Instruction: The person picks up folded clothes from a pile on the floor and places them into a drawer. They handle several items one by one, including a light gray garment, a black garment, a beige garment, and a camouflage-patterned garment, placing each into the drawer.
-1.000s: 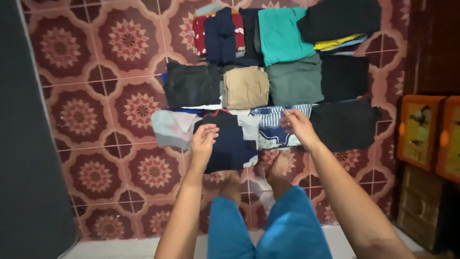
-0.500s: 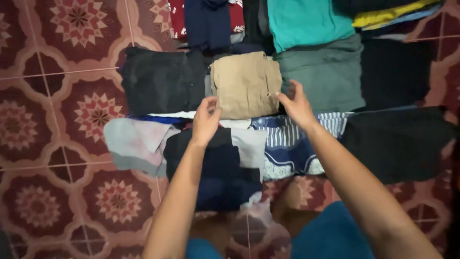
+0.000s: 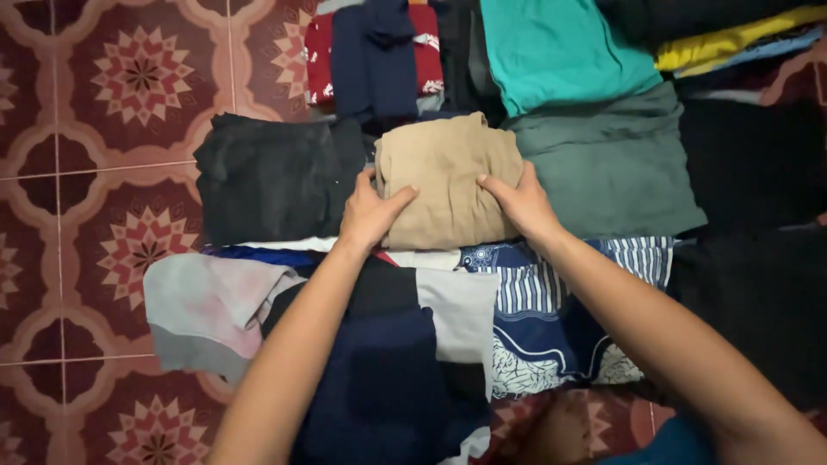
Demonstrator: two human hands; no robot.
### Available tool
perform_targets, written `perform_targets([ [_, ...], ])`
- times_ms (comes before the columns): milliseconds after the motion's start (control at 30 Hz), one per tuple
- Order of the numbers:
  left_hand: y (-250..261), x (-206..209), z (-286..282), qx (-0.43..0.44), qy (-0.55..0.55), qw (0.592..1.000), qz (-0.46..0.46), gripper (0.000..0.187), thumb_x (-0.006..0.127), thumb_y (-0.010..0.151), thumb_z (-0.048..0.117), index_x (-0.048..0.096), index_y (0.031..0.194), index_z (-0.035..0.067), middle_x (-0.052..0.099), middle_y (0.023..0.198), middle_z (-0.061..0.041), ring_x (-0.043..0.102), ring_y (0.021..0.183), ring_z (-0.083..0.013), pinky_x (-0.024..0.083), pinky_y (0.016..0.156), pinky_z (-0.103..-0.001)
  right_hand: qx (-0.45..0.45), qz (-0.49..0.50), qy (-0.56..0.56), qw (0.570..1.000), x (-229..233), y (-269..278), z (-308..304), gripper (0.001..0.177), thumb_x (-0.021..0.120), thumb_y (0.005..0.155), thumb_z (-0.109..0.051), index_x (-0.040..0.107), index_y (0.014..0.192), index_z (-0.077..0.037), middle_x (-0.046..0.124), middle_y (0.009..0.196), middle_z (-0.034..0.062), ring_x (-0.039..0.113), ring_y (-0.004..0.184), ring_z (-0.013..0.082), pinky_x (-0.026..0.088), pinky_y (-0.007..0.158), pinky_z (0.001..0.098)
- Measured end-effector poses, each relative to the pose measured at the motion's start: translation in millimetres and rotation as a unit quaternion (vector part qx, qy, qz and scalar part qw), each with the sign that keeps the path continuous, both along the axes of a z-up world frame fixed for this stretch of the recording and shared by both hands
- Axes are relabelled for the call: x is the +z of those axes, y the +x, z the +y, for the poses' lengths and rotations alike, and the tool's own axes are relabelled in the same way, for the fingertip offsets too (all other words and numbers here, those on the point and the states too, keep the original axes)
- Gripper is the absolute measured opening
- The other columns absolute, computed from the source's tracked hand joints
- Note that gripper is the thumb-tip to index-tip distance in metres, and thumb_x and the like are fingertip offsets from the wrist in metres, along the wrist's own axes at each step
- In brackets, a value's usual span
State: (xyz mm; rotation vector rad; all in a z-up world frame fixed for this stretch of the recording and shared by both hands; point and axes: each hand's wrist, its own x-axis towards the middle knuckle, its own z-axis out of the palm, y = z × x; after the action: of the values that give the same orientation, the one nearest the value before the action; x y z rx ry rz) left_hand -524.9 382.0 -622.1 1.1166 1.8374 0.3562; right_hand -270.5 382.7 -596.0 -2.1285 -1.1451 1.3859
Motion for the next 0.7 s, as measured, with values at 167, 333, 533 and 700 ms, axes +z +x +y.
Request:
perform_targets([
  [167, 6, 21, 2, 0.019, 0.011, 0.999, -0.028, 0.093, 0.082, 0.07, 0.056, 0.052, 0.144, 0.006, 0.062, 0.136, -0.026, 0.057, 0.131, -0.0424, 0.046, 0.109, -0.051, -0.043, 0.052, 0.016, 0.998, 4, -1, -5, 0.081, 0.077, 0.082, -0.059, 0.052, 0.14, -0.009, 0.055, 0.141, 0.0305, 0.053, 0.133, 0.0433, 0.046, 0.108, 0.0538],
  [333, 11, 27, -5, 0.058, 0.02, 0.997, -0.049, 0.083, 0.083, 0.068, 0.049, 0.057, 0.135, 0.01, 0.064, 0.132, -0.021, 0.059, 0.128, -0.0403, 0.05, 0.105, -0.051, -0.065, 0.077, 0.037, 0.994, -8, 4, -11, 0.081, 0.082, 0.078, -0.056, 0.055, 0.135, -0.004, 0.061, 0.126, 0.0302, 0.064, 0.117, 0.0416, 0.053, 0.092, 0.0526],
  [533, 12, 38, -7, 0.036, 0.056, 0.997, -0.033, 0.055, 0.075, 0.074, 0.043, 0.06, 0.118, 0.012, 0.066, 0.123, -0.018, 0.062, 0.124, -0.0394, 0.051, 0.097, -0.051, -0.083, 0.153, 0.098, 0.98, 11, -6, -25, 0.062, 0.088, 0.075, -0.037, 0.065, 0.125, -0.008, 0.069, 0.116, 0.0187, 0.065, 0.104, 0.0283, 0.055, 0.083, 0.0446],
  [700, 22, 55, -18, 0.025, 0.081, 0.995, -0.044, 0.063, 0.068, 0.08, 0.041, 0.051, 0.131, 0.008, 0.058, 0.136, -0.03, 0.054, 0.131, -0.0472, 0.045, 0.11, -0.058, -0.117, 0.237, 0.123, 0.957, 52, -33, -35, 0.078, 0.092, 0.073, -0.03, 0.056, 0.138, -0.007, 0.062, 0.136, 0.0227, 0.061, 0.124, 0.0297, 0.052, 0.101, 0.0491],
])
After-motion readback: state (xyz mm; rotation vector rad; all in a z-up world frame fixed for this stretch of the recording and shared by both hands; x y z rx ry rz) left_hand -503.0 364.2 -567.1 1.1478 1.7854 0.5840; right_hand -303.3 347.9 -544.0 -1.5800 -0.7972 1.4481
